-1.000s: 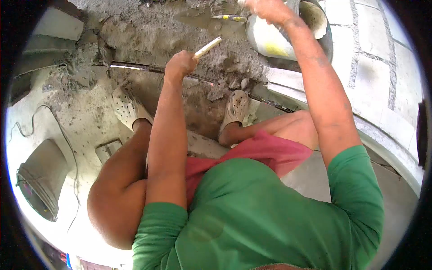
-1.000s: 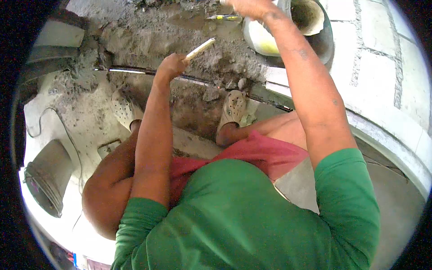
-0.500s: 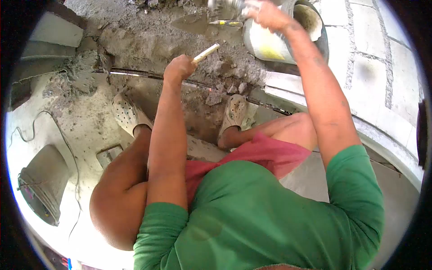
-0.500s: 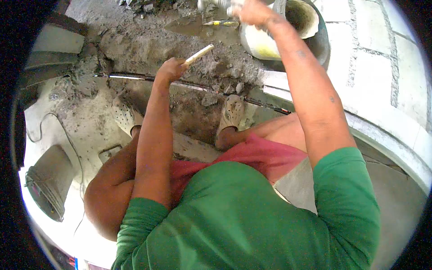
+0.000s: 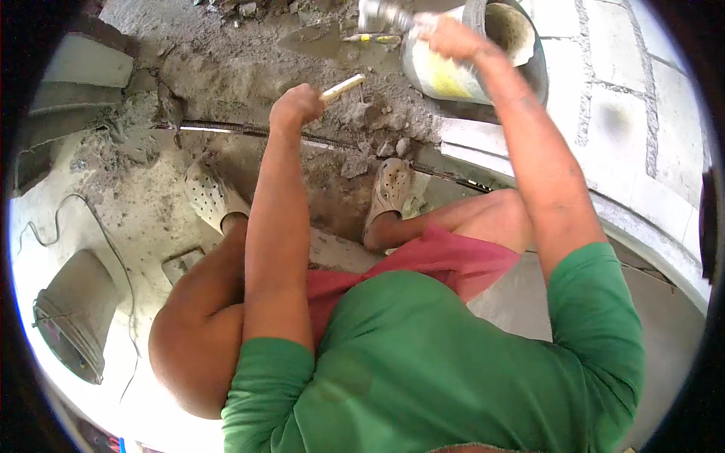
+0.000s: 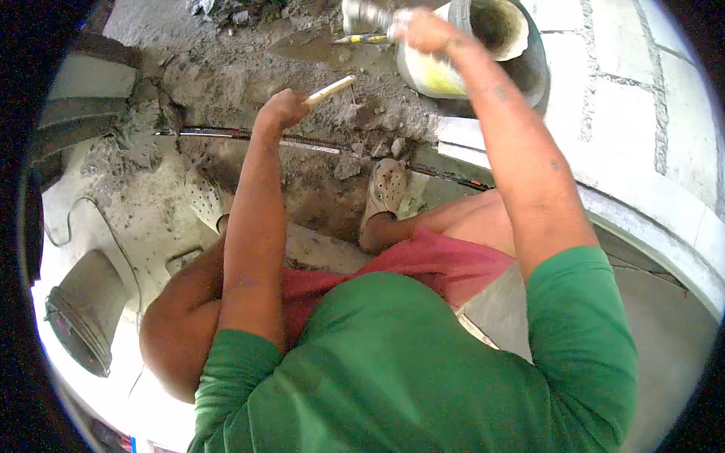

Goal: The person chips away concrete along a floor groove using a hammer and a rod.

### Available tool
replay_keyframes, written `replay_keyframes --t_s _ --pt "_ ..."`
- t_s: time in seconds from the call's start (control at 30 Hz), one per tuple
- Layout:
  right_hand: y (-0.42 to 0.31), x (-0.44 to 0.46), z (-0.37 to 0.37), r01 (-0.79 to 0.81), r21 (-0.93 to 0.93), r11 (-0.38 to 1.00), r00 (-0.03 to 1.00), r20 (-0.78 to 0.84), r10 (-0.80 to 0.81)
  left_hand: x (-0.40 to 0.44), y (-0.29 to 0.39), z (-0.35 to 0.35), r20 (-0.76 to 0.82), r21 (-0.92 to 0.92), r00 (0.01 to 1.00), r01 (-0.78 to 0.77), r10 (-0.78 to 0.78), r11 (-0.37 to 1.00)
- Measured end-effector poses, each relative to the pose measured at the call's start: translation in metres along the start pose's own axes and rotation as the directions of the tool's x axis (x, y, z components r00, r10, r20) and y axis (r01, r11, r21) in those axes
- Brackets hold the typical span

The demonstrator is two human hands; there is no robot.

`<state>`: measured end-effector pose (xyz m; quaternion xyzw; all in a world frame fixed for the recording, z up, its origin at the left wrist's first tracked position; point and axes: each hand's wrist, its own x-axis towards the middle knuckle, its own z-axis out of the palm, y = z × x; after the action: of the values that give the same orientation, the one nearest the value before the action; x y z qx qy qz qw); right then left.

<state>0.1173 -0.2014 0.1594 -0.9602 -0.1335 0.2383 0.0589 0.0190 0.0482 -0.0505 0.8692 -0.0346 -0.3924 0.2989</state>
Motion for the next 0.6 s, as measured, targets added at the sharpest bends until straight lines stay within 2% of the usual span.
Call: replay_keyframes --t_s 0.07,0.1,0.2,0.23,0.27,0.33,0.37,0.4,0.47,0.5,0.57,0.6 --pt "-0.042 0.001 -0.06 -0.094 0.159 0.983 0.987 -0.116 0.113 -0.007 0.005 -0.009 -0.013 0.01 1.0 0.009 -0.009 1.0" --pt "-0.059 0.003 -0.07 -0.093 0.16 0.983 0.987 -0.115 0.112 -0.007 0.006 -0.01 -0.02 0.003 1.0 0.005 -0.005 1.0" --pt "0.02 0.042 0.007 -0.088 0.12 0.989 0.907 -0.4 0.129 -0.01 0.008 -0.009 0.005 0.01 1.0 0.0 0.0 1.0" --pt "0.046 0.051 0.047 -0.141 0.097 0.985 0.918 -0.359 0.167 -0.008 0.008 -0.014 0.017 0.021 1.0 -0.001 0.001 1.0" --pt "0.06 0.045 0.083 -0.205 0.053 0.977 0.952 -0.221 0.211 -0.006 0.007 -0.016 0.011 0.021 1.0 -0.005 0.005 1.0" --pt "0.038 -0.004 0.128 0.079 -0.123 0.989 0.997 0.019 -0.078 0.0 0.005 -0.012 0.062 -0.016 0.998 -0.002 0.003 1.0" --pt "0.012 -0.01 0.107 -0.168 -0.088 0.982 0.971 0.157 0.18 0.007 0.004 -0.015 0.045 -0.01 0.999 -0.005 0.006 1.0" --pt "0.007 0.002 0.085 -0.162 -0.091 0.983 0.973 0.151 0.174 0.012 0.004 -0.01 -0.001 0.022 1.0 -0.016 0.016 1.0" --pt "0.014 0.015 0.056 0.017 -0.237 0.971 0.911 0.404 0.083 0.008 0.004 0.003 -0.011 0.061 0.999 -0.032 0.033 0.998" --pt "0.022 0.025 0.034 0.288 -0.407 0.867 0.916 0.38 -0.127 0.005 0.007 -0.003 0.012 0.076 1.0 -0.028 0.027 0.997" --pt "0.039 0.042 -0.009 0.242 -0.319 0.916 0.963 0.194 -0.187 -0.007 0.017 -0.019 0.019 0.071 1.0 0.009 -0.01 0.997" --pt "0.04 0.048 -0.028 -0.039 0.014 0.999 0.998 0.052 0.038 -0.009 0.019 -0.022 0.014 0.072 1.0 0.011 -0.012 0.997"
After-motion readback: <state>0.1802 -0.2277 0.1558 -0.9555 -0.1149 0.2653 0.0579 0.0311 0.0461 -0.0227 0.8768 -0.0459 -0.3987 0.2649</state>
